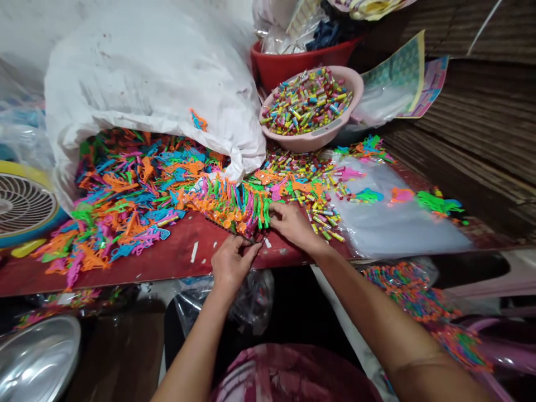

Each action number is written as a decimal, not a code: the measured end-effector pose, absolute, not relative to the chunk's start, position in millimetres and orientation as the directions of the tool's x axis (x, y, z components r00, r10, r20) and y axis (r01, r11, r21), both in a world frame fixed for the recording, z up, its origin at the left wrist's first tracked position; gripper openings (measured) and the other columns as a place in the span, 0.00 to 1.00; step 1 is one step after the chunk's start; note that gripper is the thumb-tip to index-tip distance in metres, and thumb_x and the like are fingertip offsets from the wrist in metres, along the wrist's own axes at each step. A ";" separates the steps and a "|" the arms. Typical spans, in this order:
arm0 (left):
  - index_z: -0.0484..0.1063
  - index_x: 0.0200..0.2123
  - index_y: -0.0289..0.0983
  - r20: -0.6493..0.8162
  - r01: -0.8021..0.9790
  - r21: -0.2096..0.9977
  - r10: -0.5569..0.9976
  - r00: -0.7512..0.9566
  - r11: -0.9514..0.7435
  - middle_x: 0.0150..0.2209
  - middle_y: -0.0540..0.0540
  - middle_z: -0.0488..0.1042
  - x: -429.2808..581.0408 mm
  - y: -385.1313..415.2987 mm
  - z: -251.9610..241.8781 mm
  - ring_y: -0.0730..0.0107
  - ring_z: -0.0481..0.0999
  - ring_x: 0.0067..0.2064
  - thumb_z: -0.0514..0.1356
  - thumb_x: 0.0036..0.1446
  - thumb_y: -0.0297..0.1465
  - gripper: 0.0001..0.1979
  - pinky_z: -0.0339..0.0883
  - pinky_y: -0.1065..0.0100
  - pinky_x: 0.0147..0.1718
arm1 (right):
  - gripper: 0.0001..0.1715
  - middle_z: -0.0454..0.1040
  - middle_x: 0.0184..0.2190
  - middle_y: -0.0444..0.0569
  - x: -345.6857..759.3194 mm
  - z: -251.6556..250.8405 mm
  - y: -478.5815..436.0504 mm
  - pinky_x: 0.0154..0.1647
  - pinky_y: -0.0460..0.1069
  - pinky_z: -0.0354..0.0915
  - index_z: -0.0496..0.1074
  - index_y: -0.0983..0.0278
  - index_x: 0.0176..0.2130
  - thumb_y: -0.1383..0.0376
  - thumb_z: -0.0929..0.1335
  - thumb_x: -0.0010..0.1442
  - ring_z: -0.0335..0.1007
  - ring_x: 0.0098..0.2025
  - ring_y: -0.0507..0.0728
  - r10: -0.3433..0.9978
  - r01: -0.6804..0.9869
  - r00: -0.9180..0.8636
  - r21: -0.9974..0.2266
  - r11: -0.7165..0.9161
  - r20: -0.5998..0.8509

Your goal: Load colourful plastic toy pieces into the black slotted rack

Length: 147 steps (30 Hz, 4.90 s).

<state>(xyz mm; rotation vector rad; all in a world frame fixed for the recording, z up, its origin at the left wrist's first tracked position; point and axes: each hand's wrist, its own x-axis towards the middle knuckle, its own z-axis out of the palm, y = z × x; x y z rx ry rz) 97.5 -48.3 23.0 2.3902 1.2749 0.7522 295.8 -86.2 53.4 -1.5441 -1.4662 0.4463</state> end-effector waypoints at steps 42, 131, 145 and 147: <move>0.64 0.26 0.39 0.244 0.756 0.556 0.938 0.248 -0.345 0.25 0.52 0.70 83.5 -46.8 22.9 0.72 0.69 0.28 0.58 0.55 0.41 0.13 0.54 0.71 0.27 | 0.37 0.69 0.53 0.61 318.7 27.7 -112.5 0.40 0.52 0.67 0.55 0.68 0.64 0.69 0.64 0.56 0.70 0.33 0.55 0.508 0.607 0.734 -0.771 -0.193 0.451; 0.78 0.42 0.42 0.347 0.686 -0.056 0.630 0.695 -0.725 0.40 0.46 0.74 106.6 -34.1 146.9 0.68 0.75 0.38 0.53 0.66 0.43 0.17 0.58 0.69 0.28 | 0.10 0.69 0.30 0.46 279.5 21.8 -80.4 0.38 0.48 0.59 0.66 0.63 0.29 0.74 0.66 0.60 0.65 0.36 0.55 0.857 0.720 0.137 -0.644 0.258 0.496; 0.78 0.43 0.40 0.232 0.711 -0.107 0.678 0.697 -0.695 0.44 0.46 0.76 110.9 -28.9 164.1 0.67 0.77 0.38 0.52 0.65 0.39 0.16 0.60 0.69 0.30 | 0.06 0.69 0.29 0.43 278.6 21.5 -76.5 0.37 0.47 0.57 0.69 0.64 0.29 0.71 0.69 0.58 0.64 0.34 0.53 0.862 0.682 0.117 -0.671 0.292 0.494; 0.78 0.42 0.39 0.235 0.724 -0.121 0.689 0.685 -0.679 0.43 0.45 0.77 107.9 -24.4 165.6 0.67 0.77 0.37 0.52 0.65 0.37 0.16 0.59 0.69 0.29 | 0.07 0.68 0.28 0.43 280.1 20.1 -74.3 0.36 0.47 0.57 0.69 0.64 0.28 0.71 0.70 0.58 0.64 0.34 0.53 0.865 0.667 0.117 -0.684 0.297 0.489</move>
